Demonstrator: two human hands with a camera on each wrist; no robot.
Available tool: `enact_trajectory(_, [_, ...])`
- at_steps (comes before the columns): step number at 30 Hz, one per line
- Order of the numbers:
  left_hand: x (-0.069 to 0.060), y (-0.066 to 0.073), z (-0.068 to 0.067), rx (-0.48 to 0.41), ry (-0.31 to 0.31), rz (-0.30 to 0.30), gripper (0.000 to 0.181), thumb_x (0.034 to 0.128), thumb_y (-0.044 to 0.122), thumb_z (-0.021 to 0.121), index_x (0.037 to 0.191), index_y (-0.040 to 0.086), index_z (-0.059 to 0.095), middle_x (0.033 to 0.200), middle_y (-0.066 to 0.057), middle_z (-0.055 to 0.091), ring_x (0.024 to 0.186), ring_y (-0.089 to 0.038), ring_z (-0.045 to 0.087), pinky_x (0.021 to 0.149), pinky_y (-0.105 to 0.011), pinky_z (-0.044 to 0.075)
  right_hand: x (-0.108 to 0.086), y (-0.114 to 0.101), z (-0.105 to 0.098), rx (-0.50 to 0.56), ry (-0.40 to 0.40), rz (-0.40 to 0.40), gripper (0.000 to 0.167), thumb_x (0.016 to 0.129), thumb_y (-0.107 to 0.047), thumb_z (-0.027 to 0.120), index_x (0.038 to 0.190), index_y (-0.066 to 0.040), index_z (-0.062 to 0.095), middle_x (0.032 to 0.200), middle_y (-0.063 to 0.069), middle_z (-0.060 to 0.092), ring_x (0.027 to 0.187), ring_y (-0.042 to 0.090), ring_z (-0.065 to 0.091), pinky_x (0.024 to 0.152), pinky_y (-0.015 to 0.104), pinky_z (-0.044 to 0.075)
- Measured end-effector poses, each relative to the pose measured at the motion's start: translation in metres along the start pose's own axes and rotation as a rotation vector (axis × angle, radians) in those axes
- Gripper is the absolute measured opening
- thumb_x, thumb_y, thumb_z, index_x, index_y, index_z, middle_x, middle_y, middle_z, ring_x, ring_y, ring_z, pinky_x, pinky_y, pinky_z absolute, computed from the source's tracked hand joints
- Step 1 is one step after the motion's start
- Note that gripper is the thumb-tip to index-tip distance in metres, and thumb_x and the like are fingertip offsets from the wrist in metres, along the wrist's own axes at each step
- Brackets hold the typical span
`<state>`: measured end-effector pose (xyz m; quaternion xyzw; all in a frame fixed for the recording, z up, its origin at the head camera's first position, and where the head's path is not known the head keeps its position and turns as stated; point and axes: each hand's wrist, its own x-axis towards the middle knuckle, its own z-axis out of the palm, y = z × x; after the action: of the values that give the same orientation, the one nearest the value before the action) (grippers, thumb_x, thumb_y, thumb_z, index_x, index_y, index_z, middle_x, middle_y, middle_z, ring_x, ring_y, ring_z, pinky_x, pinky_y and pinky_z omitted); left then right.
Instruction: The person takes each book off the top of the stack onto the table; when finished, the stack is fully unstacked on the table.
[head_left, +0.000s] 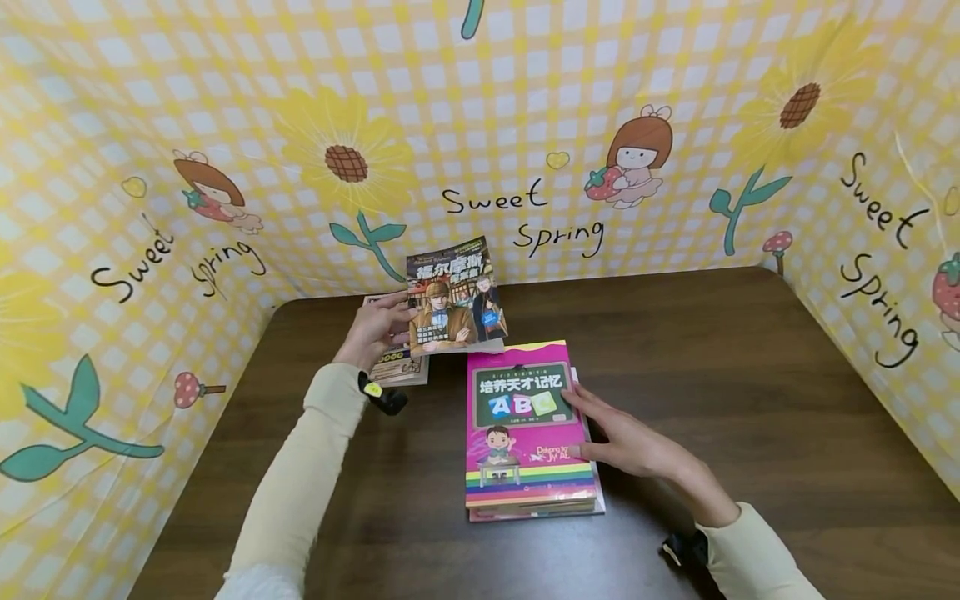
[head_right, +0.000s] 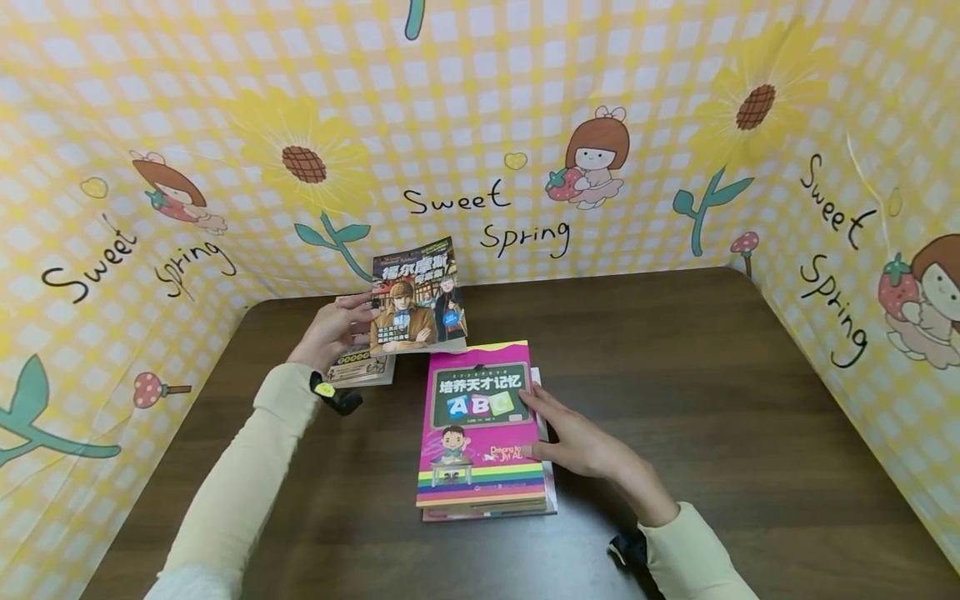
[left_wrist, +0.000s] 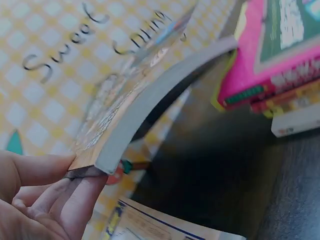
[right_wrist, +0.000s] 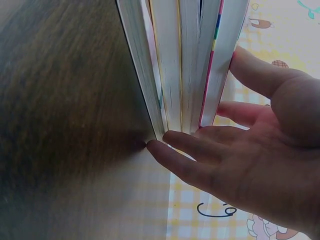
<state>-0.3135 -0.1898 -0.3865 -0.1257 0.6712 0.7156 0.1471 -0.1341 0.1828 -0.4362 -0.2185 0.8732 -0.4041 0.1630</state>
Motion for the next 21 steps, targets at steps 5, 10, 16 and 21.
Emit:
enact_trajectory(5, [0.018,-0.003,0.006,0.061,0.020,-0.028,0.058,0.0970,0.003,0.053,0.150,0.017,0.035,0.147,-0.012,0.041,0.055,-0.006,0.050,0.046,-0.024,0.041,-0.002,-0.002,0.000,0.016,-0.008,0.016,0.079,0.091,-0.032,0.067,0.153,-0.010,0.024,0.158,0.022,0.012,0.139,0.045,0.024,0.102,0.062,0.035])
enact_trajectory(10, [0.029,-0.002,0.012,0.228,0.052,0.027,0.058,0.0963,0.002,0.053,0.150,0.016,0.036,0.141,-0.013,0.047,0.059,-0.011,0.047,0.049,-0.029,0.040,-0.001,-0.002,-0.002,0.013,-0.006,0.019,0.079,0.091,-0.031,0.067,0.153,-0.010,0.024,0.159,0.022,0.011,0.139,0.045,0.023,0.102,0.063,0.034])
enact_trajectory(16, [0.037,-0.029,0.018,0.352,0.059,0.042,0.055,0.0928,-0.003,0.055,0.145,0.008,0.043,0.127,-0.022,0.057,0.046,-0.010,0.035,0.046,-0.030,0.037,-0.003,0.000,-0.001,0.009,-0.004,0.024,0.080,0.090,-0.032,0.068,0.154,-0.010,0.024,0.159,0.020,0.011,0.140,0.044,0.024,0.102,0.061,0.036])
enact_trajectory(21, [0.035,-0.042,0.033,0.490,0.070,0.027,0.053,0.0929,-0.002,0.055,0.144,0.006,0.044,0.131,-0.020,0.056,0.060,-0.013,0.053,0.051,-0.029,0.049,-0.001,0.000,0.002,0.007,-0.014,0.004,0.081,0.090,-0.034,0.067,0.154,-0.010,0.023,0.159,0.019,0.010,0.140,0.044,0.023,0.102,0.061,0.036])
